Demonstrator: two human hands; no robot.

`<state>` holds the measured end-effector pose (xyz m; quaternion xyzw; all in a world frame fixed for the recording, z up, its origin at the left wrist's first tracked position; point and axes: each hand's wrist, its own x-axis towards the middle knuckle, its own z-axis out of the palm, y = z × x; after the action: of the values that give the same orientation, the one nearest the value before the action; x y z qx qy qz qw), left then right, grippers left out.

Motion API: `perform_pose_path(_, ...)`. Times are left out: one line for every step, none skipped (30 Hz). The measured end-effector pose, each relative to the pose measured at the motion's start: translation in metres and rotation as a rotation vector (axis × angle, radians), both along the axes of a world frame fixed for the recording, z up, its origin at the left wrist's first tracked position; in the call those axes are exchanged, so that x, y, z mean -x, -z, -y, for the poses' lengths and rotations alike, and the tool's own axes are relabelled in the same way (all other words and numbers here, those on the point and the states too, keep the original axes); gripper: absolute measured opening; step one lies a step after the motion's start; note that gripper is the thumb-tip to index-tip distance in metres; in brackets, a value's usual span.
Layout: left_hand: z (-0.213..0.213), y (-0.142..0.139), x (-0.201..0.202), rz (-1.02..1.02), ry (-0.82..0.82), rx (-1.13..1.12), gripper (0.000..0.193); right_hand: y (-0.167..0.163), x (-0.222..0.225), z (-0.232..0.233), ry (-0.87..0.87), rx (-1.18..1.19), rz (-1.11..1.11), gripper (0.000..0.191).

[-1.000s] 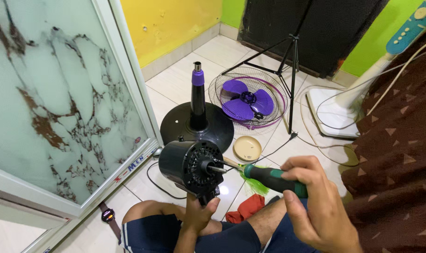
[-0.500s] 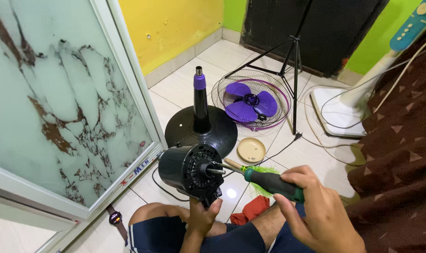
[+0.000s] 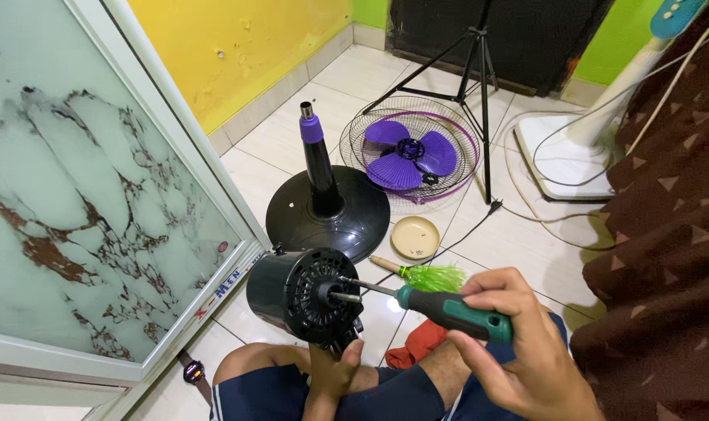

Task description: The person sits on the floor servicing a standing fan. They hold the detached fan motor housing and use a screwdriver to unscrew and tighten screws on the rear motor cover, repositioning the housing repeatedly while working on different screws.

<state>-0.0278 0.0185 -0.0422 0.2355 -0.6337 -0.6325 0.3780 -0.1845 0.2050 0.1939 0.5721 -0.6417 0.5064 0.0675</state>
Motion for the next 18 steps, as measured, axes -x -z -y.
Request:
perform_pose_path(0.000,0.003,0.000,0.012,0.000,-0.019,0.056,0.003,0.001,0.000,0.036,0.004,-0.005,0.047)
perform_pose_path(-0.001,0.006,-0.001,0.026,0.002,-0.040,0.057,0.006,0.003,-0.002,0.073,0.005,-0.009,0.048)
perform_pose_path(-0.002,0.008,-0.001,0.039,0.005,-0.063,0.059,0.010,0.004,-0.004,0.112,0.005,-0.012,0.049)
perform_pose_path(-0.002,0.011,-0.001,0.017,0.001,-0.041,0.059,0.014,0.006,-0.005,0.170,-0.027,0.006,0.047)
perform_pose_path(-0.002,0.014,-0.001,-0.007,-0.002,-0.018,0.060,0.018,0.007,-0.006,0.229,-0.057,0.023,0.045)
perform_pose_path(-0.003,0.015,-0.002,-0.030,-0.005,0.004,0.061,0.022,0.007,-0.008,0.287,-0.088,0.042,0.044)
perform_pose_path(-0.003,0.016,-0.002,-0.014,-0.011,0.016,0.060,0.025,0.009,-0.008,0.274,-0.144,0.080,0.042)
perform_pose_path(-0.003,0.016,-0.002,0.000,-0.018,0.031,0.059,0.027,0.011,-0.008,0.261,-0.197,0.116,0.040)
perform_pose_path(-0.002,0.016,-0.003,0.014,-0.026,0.046,0.058,0.029,0.012,-0.007,0.246,-0.250,0.153,0.037)
perform_pose_path(-0.001,0.015,-0.003,0.027,-0.025,0.056,0.054,0.029,0.013,-0.008,0.164,-0.201,0.130,0.046)
perform_pose_path(-0.001,0.014,-0.004,0.041,-0.024,0.065,0.050,0.028,0.015,-0.009,0.081,-0.153,0.108,0.054)
perform_pose_path(0.000,0.014,-0.005,0.056,-0.023,0.074,0.046,0.027,0.015,-0.009,-0.001,-0.106,0.087,0.062)
perform_pose_path(0.000,0.013,-0.005,0.062,-0.008,-0.015,0.046,0.026,0.016,-0.009,-0.066,-0.104,0.127,0.060)
perform_pose_path(0.000,0.014,-0.006,0.068,0.008,-0.103,0.046,0.026,0.016,-0.010,-0.130,-0.101,0.168,0.058)
perform_pose_path(-0.001,0.014,-0.006,0.073,0.023,-0.191,0.046,0.026,0.016,-0.009,-0.194,-0.097,0.208,0.057)
perform_pose_path(-0.001,0.016,-0.006,0.050,0.014,-0.144,0.047,0.027,0.016,-0.009,-0.164,-0.050,0.211,0.054)
perform_pose_path(-0.003,0.018,-0.005,0.028,0.005,-0.098,0.047,0.028,0.015,-0.008,-0.135,-0.004,0.215,0.051)
perform_pose_path(-0.005,0.021,-0.005,0.005,-0.005,-0.054,0.048,0.030,0.014,-0.007,-0.106,0.041,0.218,0.048)
